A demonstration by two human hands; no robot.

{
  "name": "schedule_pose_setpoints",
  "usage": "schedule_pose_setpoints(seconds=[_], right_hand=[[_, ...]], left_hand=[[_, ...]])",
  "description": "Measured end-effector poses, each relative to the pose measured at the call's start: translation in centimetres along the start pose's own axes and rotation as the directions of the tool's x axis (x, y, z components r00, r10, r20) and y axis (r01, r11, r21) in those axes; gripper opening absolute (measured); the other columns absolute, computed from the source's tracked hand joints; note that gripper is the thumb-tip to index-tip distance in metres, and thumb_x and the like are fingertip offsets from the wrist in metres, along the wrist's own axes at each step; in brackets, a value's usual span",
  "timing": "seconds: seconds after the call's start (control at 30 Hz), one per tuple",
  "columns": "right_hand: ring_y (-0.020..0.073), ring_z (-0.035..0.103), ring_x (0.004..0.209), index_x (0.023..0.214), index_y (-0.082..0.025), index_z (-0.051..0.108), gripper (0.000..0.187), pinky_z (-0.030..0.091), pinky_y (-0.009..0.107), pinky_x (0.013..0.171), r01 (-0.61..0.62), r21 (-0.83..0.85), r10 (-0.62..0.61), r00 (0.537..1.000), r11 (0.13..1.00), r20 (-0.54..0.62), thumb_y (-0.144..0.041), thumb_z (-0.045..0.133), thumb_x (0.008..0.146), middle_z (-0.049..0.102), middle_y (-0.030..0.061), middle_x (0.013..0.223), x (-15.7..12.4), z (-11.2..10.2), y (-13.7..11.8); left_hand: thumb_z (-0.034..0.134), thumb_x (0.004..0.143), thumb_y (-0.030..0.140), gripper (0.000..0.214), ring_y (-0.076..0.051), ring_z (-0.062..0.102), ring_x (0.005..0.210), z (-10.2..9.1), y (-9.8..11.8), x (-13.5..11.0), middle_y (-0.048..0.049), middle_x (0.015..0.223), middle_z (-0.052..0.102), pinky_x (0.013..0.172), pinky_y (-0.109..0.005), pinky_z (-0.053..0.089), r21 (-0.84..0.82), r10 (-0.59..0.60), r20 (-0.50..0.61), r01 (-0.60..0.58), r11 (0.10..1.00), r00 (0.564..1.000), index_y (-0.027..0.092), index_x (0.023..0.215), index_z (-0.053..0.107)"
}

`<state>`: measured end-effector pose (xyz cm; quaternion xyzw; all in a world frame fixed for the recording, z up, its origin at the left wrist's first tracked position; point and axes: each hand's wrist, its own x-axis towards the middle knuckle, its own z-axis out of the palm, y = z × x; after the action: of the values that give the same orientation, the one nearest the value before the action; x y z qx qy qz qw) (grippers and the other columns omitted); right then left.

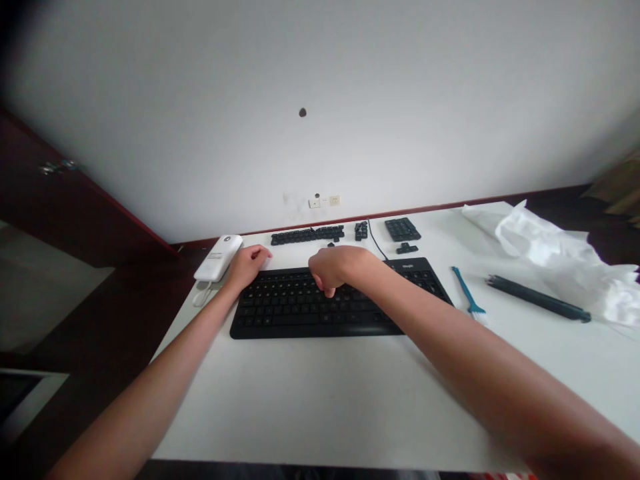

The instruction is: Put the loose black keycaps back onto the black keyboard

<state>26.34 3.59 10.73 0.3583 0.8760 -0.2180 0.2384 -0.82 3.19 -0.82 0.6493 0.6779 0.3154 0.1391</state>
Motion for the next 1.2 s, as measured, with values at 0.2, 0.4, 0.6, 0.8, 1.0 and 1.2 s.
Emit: schedule_pose_setpoints(seconds=[0.2, 0.4, 0.6, 0.8, 1.0, 1.2], right_hand=[[0.0256, 0.072, 0.095, 0.112, -0.020, 0.079, 0.038, 0.050, 0.036, 0.081, -0.134, 0.030, 0.131, 0.858, 0.990, -0.496, -0.006, 0.056, 0.085, 0.078, 0.0103, 0.108, -0.3, -1.5, 5.1], [0.0241, 0.070, 0.110, 0.123, -0.019, 0.075, 0.052, 0.050, 0.036, 0.094, -0.041, 0.056, 0.065, 0.834, 0.998, -0.547, 0.000, 0.051, 0.082, 0.077, 0.0101, 0.120, 2.4, -0.5, 8.1], [0.0276, 0.069, 0.118, 0.126, -0.018, 0.074, 0.047, 0.050, 0.037, 0.100, 0.033, -0.022, -0.039, 0.844, 0.999, -0.535, -0.003, 0.057, 0.085, 0.075, 0.0139, 0.124, 4.7, 1.3, 7.4], [0.0266, 0.073, 0.102, 0.116, -0.018, 0.077, 0.042, 0.052, 0.035, 0.087, -0.054, -0.033, 0.029, 0.857, 0.998, -0.514, -0.002, 0.052, 0.086, 0.078, 0.0128, 0.110, 4.7, 1.4, 7.2], [0.0217, 0.073, 0.092, 0.109, -0.019, 0.080, 0.038, 0.051, 0.031, 0.082, 0.024, 0.024, -0.011, 0.901, 0.999, -0.433, -0.004, 0.059, 0.081, 0.080, 0.0072, 0.103, 2.4, -0.4, 6.3], [0.0253, 0.073, 0.094, 0.104, -0.022, 0.082, 0.033, 0.051, 0.032, 0.075, 0.002, 0.059, 0.010, 0.979, 0.998, -0.203, -0.010, 0.074, 0.075, 0.080, 0.0051, 0.104, -0.2, -1.1, 4.3]], left_hand=[[0.053, 0.094, 0.041, 0.033, -0.021, 0.068, 0.077, 0.2, -0.4, 0.1, -0.0037, 0.083, 0.078, 0.069, -0.029, 0.042, 0.002, -0.006, -0.006, 0.006, 1.000, 1.000, 0.023, 0.087, 0.079], [0.053, 0.094, 0.043, 0.034, -0.020, 0.066, 0.073, 0.2, -0.4, 0.0, -0.0029, 0.077, 0.075, 0.065, -0.028, 0.039, 0.006, 0.007, -0.012, -0.007, 1.000, 1.000, 0.023, 0.087, 0.079], [0.053, 0.094, 0.042, 0.032, -0.021, 0.068, 0.077, 0.2, -0.4, -0.1, -0.0035, 0.083, 0.078, 0.070, -0.028, 0.043, -0.013, 0.017, -0.006, -0.017, 1.000, 1.000, 0.023, 0.086, 0.078], [0.054, 0.093, 0.040, 0.030, -0.022, 0.070, 0.082, 0.2, -0.2, 0.0, -0.0046, 0.087, 0.079, 0.072, -0.028, 0.045, 0.008, -0.005, -0.009, 0.005, 1.000, 1.000, 0.024, 0.086, 0.079], [0.053, 0.095, 0.041, 0.032, -0.021, 0.067, 0.073, -0.1, 0.4, -0.3, -0.0038, 0.080, 0.077, 0.065, -0.029, 0.040, 0.018, -0.013, -0.001, 0.013, 1.000, 1.000, 0.024, 0.086, 0.079], [0.054, 0.094, 0.038, 0.031, -0.021, 0.067, 0.073, -0.2, 0.6, -0.4, -0.0029, 0.078, 0.076, 0.063, -0.030, 0.037, 0.016, -0.020, -0.009, 0.021, 1.000, 1.000, 0.024, 0.085, 0.079]])
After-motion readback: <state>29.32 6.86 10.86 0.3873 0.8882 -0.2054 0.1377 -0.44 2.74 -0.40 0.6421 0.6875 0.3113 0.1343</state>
